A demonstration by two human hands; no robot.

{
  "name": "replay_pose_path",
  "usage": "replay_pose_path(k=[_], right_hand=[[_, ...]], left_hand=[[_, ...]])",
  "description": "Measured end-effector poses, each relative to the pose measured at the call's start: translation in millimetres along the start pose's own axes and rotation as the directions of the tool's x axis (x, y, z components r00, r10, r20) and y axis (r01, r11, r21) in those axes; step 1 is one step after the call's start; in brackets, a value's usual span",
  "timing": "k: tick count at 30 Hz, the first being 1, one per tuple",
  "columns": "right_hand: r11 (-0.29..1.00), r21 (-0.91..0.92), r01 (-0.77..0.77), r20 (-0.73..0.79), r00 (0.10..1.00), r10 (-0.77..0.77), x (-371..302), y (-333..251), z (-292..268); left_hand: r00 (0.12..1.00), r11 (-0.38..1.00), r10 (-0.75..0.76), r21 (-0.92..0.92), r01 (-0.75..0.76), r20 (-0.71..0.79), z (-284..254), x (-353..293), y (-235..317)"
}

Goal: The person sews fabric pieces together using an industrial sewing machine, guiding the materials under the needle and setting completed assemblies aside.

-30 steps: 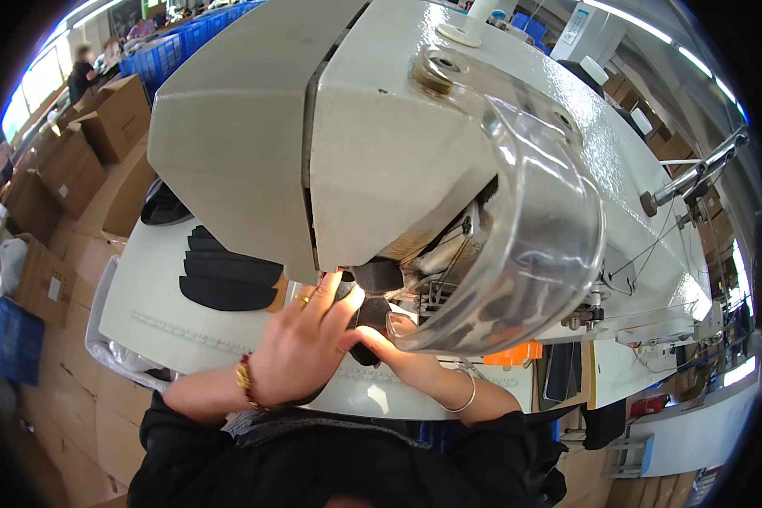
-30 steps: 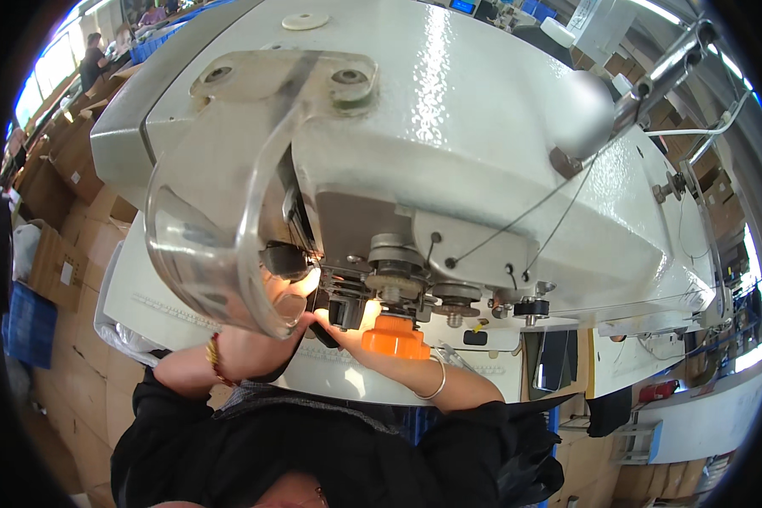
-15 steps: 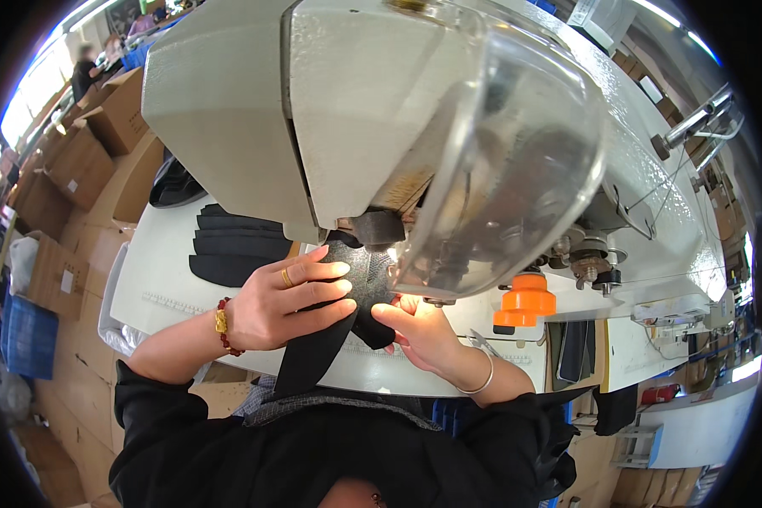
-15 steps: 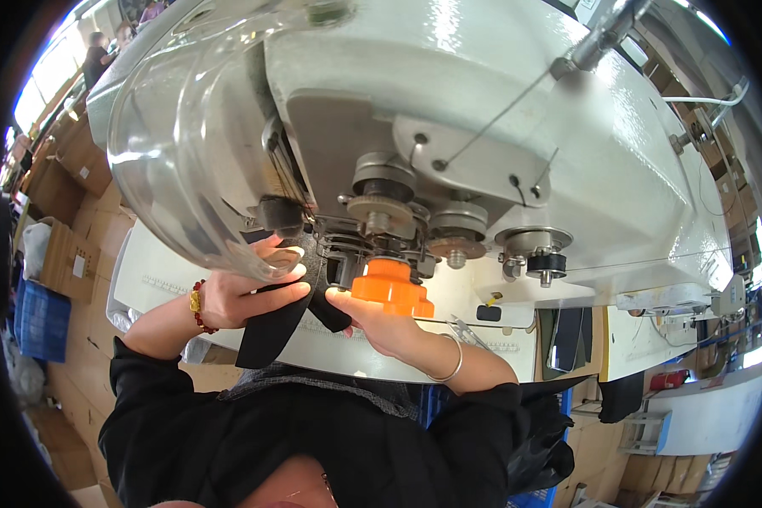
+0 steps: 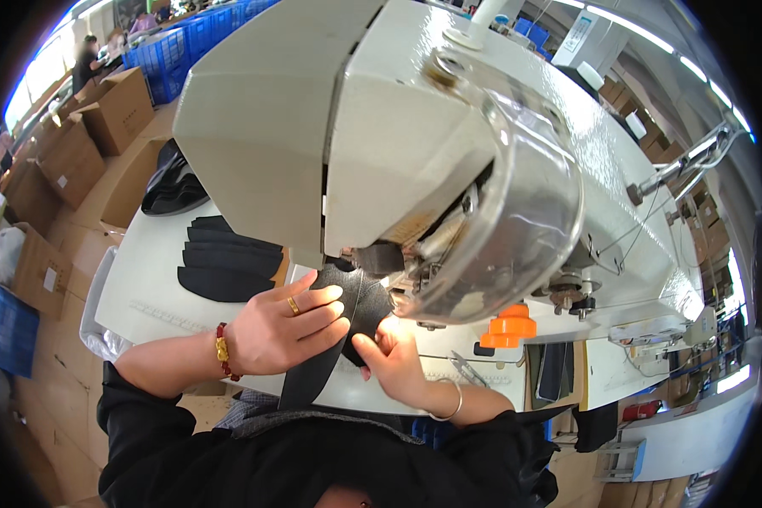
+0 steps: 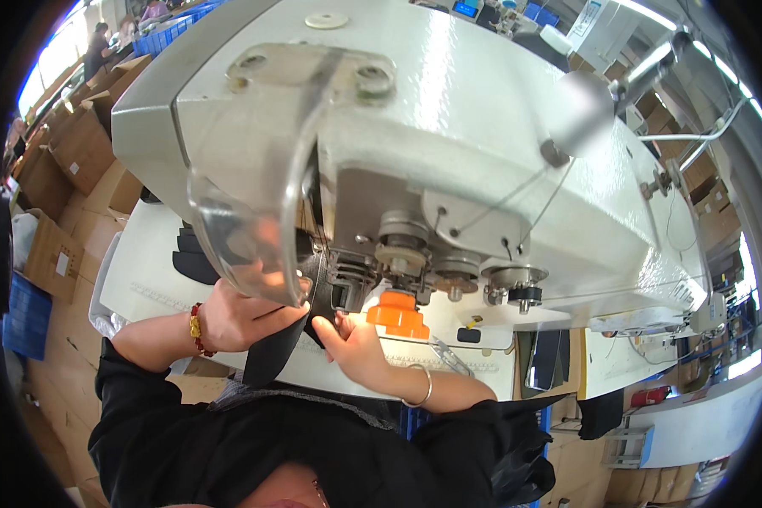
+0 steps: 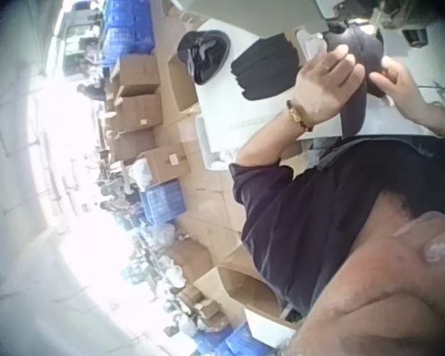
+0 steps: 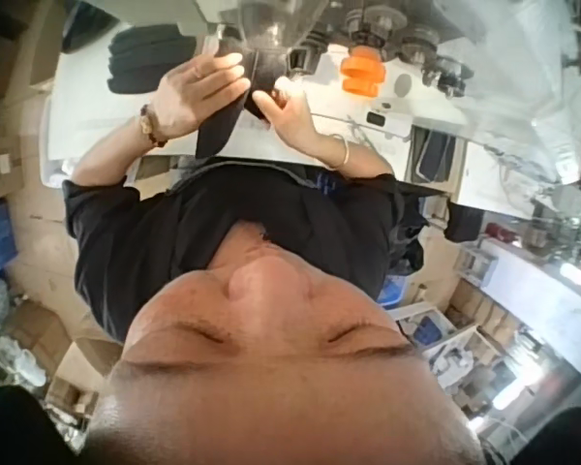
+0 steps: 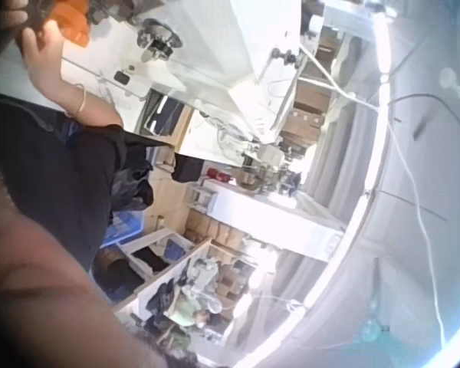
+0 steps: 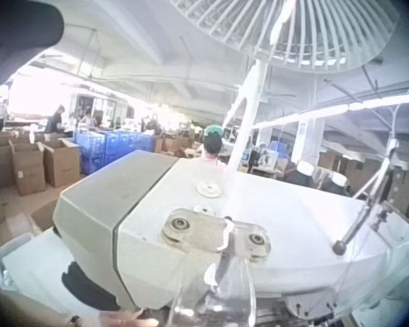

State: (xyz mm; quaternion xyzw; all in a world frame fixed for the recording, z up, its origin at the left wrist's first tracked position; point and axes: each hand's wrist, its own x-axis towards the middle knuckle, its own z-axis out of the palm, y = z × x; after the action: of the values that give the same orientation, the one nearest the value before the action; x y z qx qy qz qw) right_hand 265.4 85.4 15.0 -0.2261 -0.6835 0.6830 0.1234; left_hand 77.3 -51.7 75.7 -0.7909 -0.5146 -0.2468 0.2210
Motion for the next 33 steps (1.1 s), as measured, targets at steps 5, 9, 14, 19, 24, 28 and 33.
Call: replay_pose_path(k=[5,9,14,19,24,28,33], right_hand=[[0.988,0.098,0.122,-0.025,0.992,-0.120,-4,5,10],[0.982,0.168,0.082,-0.006,0.997,-0.082,-5,12,11],[0.999,-0.001,0.032,0.040,0.999,-0.032,-3,17,1],[0.984,-0.179,-0.025,0.150,0.987,0.052,1,-6,-11],[0.997,0.015,-0.069,0.221,0.973,0.064,4,-32,-12],[0.987,-0.154,-0.048,0.223,0.971,0.082,8,-37,-16],[0.937,-0.327,-0.122,0.159,0.970,0.182,23,-6,-28]], left_hand=[[0.999,1.000,-0.029,0.010,0.029,0.019,-2,2,1],[0.999,0.998,-0.031,-0.049,0.033,0.027,3,0,0],[1.000,0.999,-0.001,-0.036,0.002,0.026,6,1,-10],[0.998,0.995,-0.064,-0.082,0.065,0.017,-5,12,-18],[0.993,0.981,-0.111,-0.164,0.105,-0.030,5,15,-35],[0.975,0.946,-0.223,-0.242,0.216,0.000,19,9,-39],[0.976,0.969,-0.209,-0.152,0.196,-0.069,37,-2,-43]])
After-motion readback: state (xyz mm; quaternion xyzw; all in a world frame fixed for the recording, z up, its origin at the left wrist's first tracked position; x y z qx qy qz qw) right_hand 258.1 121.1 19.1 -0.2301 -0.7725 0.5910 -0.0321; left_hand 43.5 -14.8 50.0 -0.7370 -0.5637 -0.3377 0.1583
